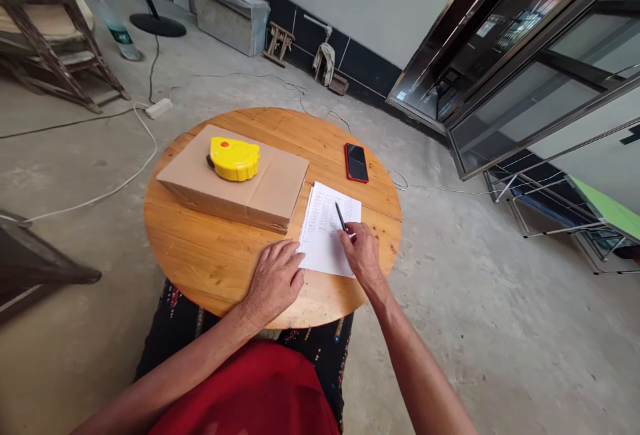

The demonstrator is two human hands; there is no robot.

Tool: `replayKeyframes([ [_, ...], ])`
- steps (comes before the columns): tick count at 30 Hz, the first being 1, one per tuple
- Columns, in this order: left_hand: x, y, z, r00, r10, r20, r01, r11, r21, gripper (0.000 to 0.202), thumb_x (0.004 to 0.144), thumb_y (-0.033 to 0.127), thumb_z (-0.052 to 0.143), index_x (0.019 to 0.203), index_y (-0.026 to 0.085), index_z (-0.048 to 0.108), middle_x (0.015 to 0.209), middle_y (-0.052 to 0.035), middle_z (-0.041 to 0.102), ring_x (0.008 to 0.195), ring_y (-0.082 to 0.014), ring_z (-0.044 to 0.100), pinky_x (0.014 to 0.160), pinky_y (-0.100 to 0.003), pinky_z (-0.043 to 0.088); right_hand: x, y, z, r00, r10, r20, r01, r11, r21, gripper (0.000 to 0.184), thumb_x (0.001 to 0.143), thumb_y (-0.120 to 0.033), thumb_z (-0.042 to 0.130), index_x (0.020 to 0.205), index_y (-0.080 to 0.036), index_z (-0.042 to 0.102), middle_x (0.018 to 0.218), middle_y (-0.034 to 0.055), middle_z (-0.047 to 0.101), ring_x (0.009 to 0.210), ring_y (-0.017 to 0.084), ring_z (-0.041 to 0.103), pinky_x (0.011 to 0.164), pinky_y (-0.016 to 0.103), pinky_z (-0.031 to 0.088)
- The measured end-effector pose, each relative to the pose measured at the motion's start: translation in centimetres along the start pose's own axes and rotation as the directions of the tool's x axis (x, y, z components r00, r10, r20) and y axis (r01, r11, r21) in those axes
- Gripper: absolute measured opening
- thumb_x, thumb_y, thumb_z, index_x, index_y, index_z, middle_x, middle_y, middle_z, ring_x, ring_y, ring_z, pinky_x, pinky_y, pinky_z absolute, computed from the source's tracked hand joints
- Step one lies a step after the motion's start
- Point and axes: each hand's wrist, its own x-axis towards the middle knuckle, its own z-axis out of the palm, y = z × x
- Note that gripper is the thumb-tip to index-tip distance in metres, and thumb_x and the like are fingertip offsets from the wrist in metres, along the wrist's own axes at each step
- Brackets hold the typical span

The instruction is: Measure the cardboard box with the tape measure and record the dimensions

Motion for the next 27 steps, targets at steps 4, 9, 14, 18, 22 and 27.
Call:
replayKeyframes([
  [4, 0.0, 0.0, -0.1, 1.0, 0.0, 0.013, 0.0, 1.0, -0.006, 0.022, 0.086, 0.015, 0.055, 0.106, 0.018, 0.063, 0.124, -0.0097, 0.06, 0.123, -0.0269, 0.046, 0.106, -0.045, 0.038, -0.1, 0.7, 2.0, 0.999, -0.029, 0.029, 0.029, 1.0, -0.004, 0.033, 0.089, -0.04, 0.052, 0.101, -0.015, 0.07, 0.096, 0.0127, 0.068, 0.074, 0.022, 0.064, 0.072, 0.035, 0.049],
  [9, 0.1, 0.2, -0.1, 1.0, -0.015, 0.007, 0.015, 1.0, -0.006, 0.022, 0.085, 0.015, 0.055, 0.105, 0.02, 0.063, 0.124, -0.0079, 0.06, 0.123, -0.0265, 0.046, 0.106, -0.045, 0.038, -0.4, 1.5, 2.2, 0.999, -0.051, 0.018, 0.051, 0.998, 0.038, 0.032, 0.091, -0.039, 0.049, 0.101, -0.017, 0.07, 0.097, 0.0116, 0.069, 0.077, 0.022, 0.064, 0.073, 0.035, 0.049],
  [14, 0.1, 0.1, -0.1, 0.999, -0.02, 0.026, 0.02, 1.0, -0.009, 0.023, 0.085, 0.016, 0.056, 0.107, 0.019, 0.063, 0.125, -0.008, 0.059, 0.123, -0.0265, 0.047, 0.107, -0.046, 0.037, -0.2, 1.9, 1.9, 0.999, -0.041, 0.01, 0.039, 0.994, 0.098, 0.031, 0.089, -0.036, 0.049, 0.1, -0.016, 0.071, 0.096, 0.0109, 0.071, 0.078, 0.022, 0.065, 0.074, 0.035, 0.051],
  [18, 0.2, 0.2, -0.1, 1.0, -0.024, 0.016, 0.024, 0.999, -0.039, 0.023, 0.084, 0.013, 0.056, 0.105, 0.019, 0.064, 0.124, -0.0085, 0.06, 0.122, -0.0267, 0.048, 0.107, -0.047, 0.038, -0.4, 2.0, 1.8, 1.0, -0.006, -0.025, 0.01, 0.991, 0.136, 0.032, 0.089, -0.036, 0.048, 0.099, -0.016, 0.07, 0.095, 0.0109, 0.073, 0.073, 0.021, 0.065, 0.069, 0.035, 0.052],
  [22, -0.4, 0.7, -1.3, 0.999, -0.035, -0.038, 0.029, 0.986, -0.163, 0.024, 0.084, 0.012, 0.054, 0.102, 0.022, 0.066, 0.119, -0.008, 0.063, 0.113, -0.0256, 0.054, 0.1, -0.047, 0.046, -1.0, 1.3, 1.5, 0.994, 0.024, -0.11, -0.011, 0.993, 0.116, 0.032, 0.089, -0.037, 0.046, 0.098, -0.017, 0.07, 0.096, 0.0115, 0.073, 0.073, 0.023, 0.065, 0.068, 0.037, 0.05],
  [27, -2.5, -1.0, -7.1, 0.961, -0.011, -0.275, -0.088, 0.934, -0.346, 0.024, 0.088, 0.013, 0.052, 0.104, 0.024, 0.066, 0.104, -0.005, 0.068, 0.099, -0.0188, 0.063, 0.089, -0.033, 0.053, -1.0, -0.6, 1.5, 0.987, 0.023, -0.161, 0.015, 0.972, 0.233, 0.028, 0.09, -0.039, 0.048, 0.096, -0.02, 0.068, 0.097, 0.0106, 0.072, 0.081, 0.025, 0.065, 0.066, 0.036, 0.05],
])
